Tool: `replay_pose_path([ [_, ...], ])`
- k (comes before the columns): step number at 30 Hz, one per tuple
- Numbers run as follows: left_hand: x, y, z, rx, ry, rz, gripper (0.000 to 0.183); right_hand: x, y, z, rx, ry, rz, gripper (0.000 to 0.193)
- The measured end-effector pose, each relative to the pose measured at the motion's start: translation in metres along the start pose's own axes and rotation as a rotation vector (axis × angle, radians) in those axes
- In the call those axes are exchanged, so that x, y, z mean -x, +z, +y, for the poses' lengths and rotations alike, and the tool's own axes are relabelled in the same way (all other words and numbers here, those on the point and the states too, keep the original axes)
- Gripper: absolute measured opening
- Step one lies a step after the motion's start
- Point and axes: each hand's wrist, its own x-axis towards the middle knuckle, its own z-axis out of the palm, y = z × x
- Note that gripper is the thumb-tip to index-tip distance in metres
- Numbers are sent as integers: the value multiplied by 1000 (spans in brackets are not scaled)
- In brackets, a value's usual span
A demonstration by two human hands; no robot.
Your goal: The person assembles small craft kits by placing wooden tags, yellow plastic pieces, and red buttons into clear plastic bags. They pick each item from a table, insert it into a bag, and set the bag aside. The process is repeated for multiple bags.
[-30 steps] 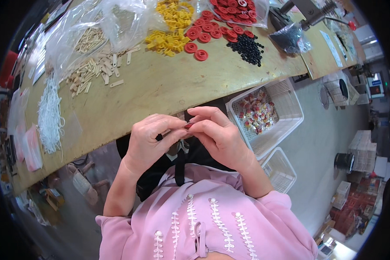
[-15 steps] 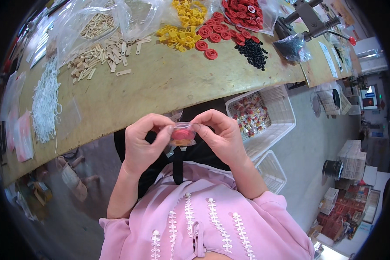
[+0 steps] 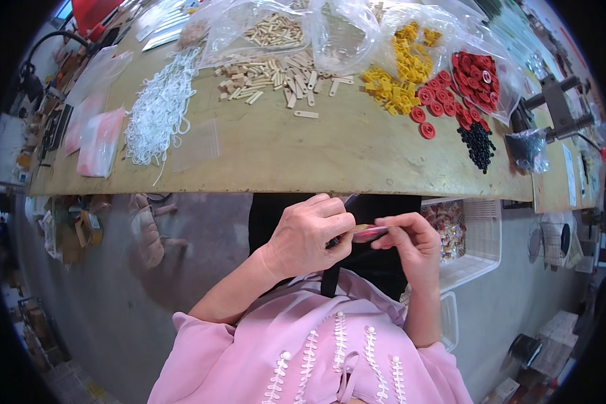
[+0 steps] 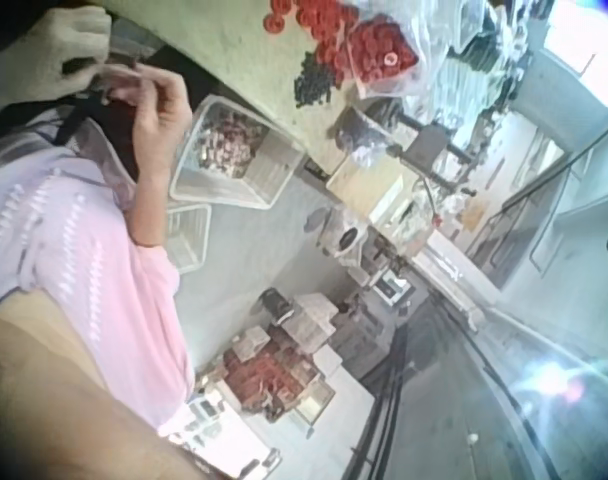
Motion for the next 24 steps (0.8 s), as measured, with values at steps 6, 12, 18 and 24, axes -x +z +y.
replay_pose_path([
  [6, 19, -50, -48, -311, -342, 329, 7, 12, -104, 19, 541, -135, 401, 12],
  [12, 47, -117, -103, -857, -449, 438, 21, 29, -150, 12, 1166, -10, 641, 18],
  [18, 49, -117, -108, -566, -459, 490, 9, 9, -71, 4, 784, -8, 330, 15],
  [24, 34, -58, -46, -311, -204, 360, 18, -15, 21, -17, 340, 72, -43, 14],
])
